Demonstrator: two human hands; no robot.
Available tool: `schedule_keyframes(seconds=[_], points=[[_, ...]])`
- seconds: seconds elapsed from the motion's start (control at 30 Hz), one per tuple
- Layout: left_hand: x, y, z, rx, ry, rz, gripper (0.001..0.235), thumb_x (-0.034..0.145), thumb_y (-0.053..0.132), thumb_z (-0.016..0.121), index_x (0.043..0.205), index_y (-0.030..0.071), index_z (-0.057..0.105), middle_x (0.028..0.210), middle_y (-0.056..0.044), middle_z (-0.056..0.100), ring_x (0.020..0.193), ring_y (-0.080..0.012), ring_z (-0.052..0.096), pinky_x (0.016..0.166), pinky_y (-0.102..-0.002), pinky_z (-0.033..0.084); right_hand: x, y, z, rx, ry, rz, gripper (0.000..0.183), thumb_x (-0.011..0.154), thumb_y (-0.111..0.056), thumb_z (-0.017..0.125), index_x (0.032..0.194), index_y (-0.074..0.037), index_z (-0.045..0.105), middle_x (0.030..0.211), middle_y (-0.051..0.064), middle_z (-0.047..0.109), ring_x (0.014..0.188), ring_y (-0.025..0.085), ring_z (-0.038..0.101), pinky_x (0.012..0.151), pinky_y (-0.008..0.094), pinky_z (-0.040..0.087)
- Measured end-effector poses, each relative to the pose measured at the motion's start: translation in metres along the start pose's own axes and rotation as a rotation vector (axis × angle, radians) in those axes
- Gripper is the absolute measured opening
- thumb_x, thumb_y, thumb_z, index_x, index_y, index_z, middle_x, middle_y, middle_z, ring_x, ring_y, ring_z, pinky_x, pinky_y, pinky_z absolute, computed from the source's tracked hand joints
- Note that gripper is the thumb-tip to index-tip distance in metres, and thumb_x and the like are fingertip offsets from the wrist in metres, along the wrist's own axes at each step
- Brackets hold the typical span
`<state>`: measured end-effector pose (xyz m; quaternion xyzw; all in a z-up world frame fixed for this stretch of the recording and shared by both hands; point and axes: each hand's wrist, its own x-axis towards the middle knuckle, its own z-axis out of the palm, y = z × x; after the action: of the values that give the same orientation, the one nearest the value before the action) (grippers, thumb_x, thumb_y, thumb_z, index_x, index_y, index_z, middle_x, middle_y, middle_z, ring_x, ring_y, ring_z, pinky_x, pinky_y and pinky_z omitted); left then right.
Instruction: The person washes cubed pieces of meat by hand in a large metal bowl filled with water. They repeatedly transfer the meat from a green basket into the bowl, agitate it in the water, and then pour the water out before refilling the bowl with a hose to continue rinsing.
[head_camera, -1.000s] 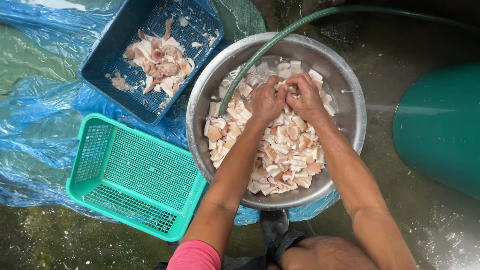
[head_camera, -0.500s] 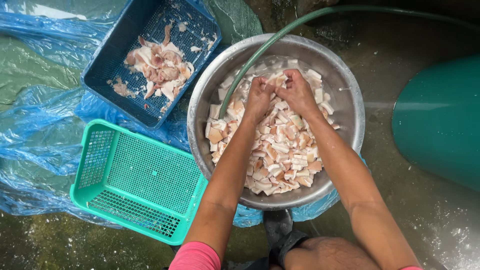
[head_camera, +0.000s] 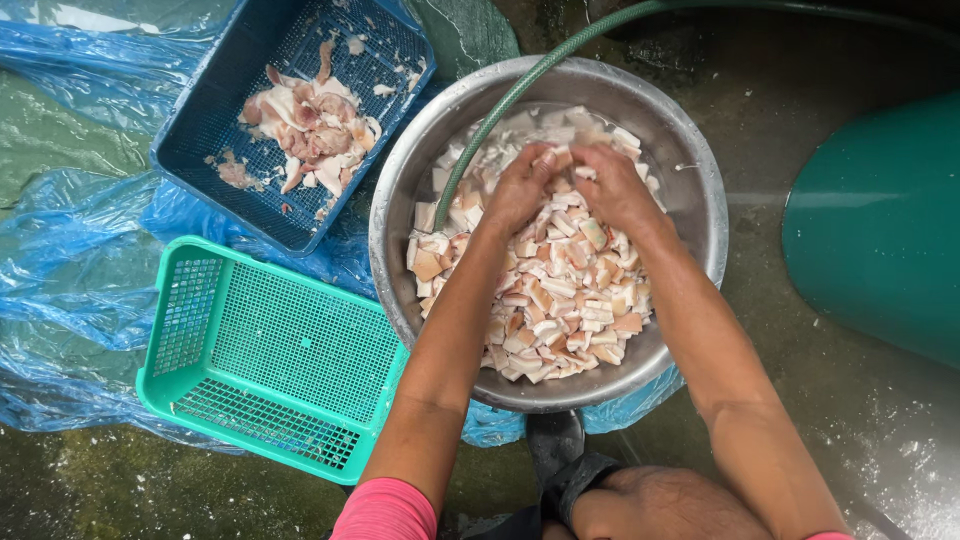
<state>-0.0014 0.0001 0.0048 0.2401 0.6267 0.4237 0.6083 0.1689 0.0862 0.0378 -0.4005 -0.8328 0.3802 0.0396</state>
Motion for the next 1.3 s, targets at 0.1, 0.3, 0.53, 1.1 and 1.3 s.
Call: schedule_keyframes(seconds=[0.1,0.3,0.53,1.1,1.3], points=[[0.015,-0.007,0.000,-0.100,0.076,0.083,0.046,0.098,0.021,0.059,0.144,0.015,0.055,0.129,-0.009,0.065,0.107,-0.0224,0.068,0.091,-0.038,0.058,0.003,-0.012,-0.010,0.382,0.154,0.224,0.063,0.087,-0.009,0.066,0.146,-0.010,0.046,0.149,0.019,0.050,0.139,0.036,0.049,0.113,0.048,0.043],[0.011,-0.013,-0.001,0.481,0.093,0.467,0.053,0.089,0.013,0.067,0.140,0.007,0.056,0.126,-0.023,0.068,0.113,-0.0362,0.069,0.098,-0.043,0.055,0.010,-0.041,0.004,0.102,-0.061,0.094,0.049,0.099,-0.030,0.069,0.141,-0.011,0.051,0.156,0.026,0.038,0.144,0.043,0.033,0.115,0.057,0.028],[-0.005,0.013,-0.012,0.898,0.334,0.245,0.031,0.099,0.024,0.059,0.124,0.007,0.066,0.112,-0.020,0.074,0.102,-0.0394,0.070,0.102,-0.057,0.048,0.012,-0.003,-0.012,-0.411,0.032,-0.061,0.034,0.101,0.000,0.050,0.125,-0.017,0.069,0.145,0.018,0.061,0.139,0.036,0.049,0.120,0.047,0.036],[0.012,-0.021,0.002,0.577,0.332,0.321,0.052,0.087,0.016,0.074,0.134,0.011,0.052,0.095,-0.019,0.073,0.093,-0.0413,0.073,0.081,-0.053,0.056,0.009,-0.025,0.006,0.211,0.059,-0.130,0.029,0.091,-0.004,0.072,0.120,-0.006,0.067,0.124,0.013,0.070,0.116,0.026,0.070,0.102,0.038,0.054],[-0.063,0.005,-0.006,0.946,0.377,0.400,0.078,0.083,0.054,0.075,0.149,0.030,0.041,0.152,-0.019,0.047,0.143,-0.0500,0.035,0.115,-0.073,0.024,-0.027,-0.050,-0.022,0.297,0.142,-0.036,0.033,0.100,-0.004,0.059,0.133,-0.004,0.059,0.138,0.016,0.069,0.152,0.033,0.048,0.123,0.040,0.041]])
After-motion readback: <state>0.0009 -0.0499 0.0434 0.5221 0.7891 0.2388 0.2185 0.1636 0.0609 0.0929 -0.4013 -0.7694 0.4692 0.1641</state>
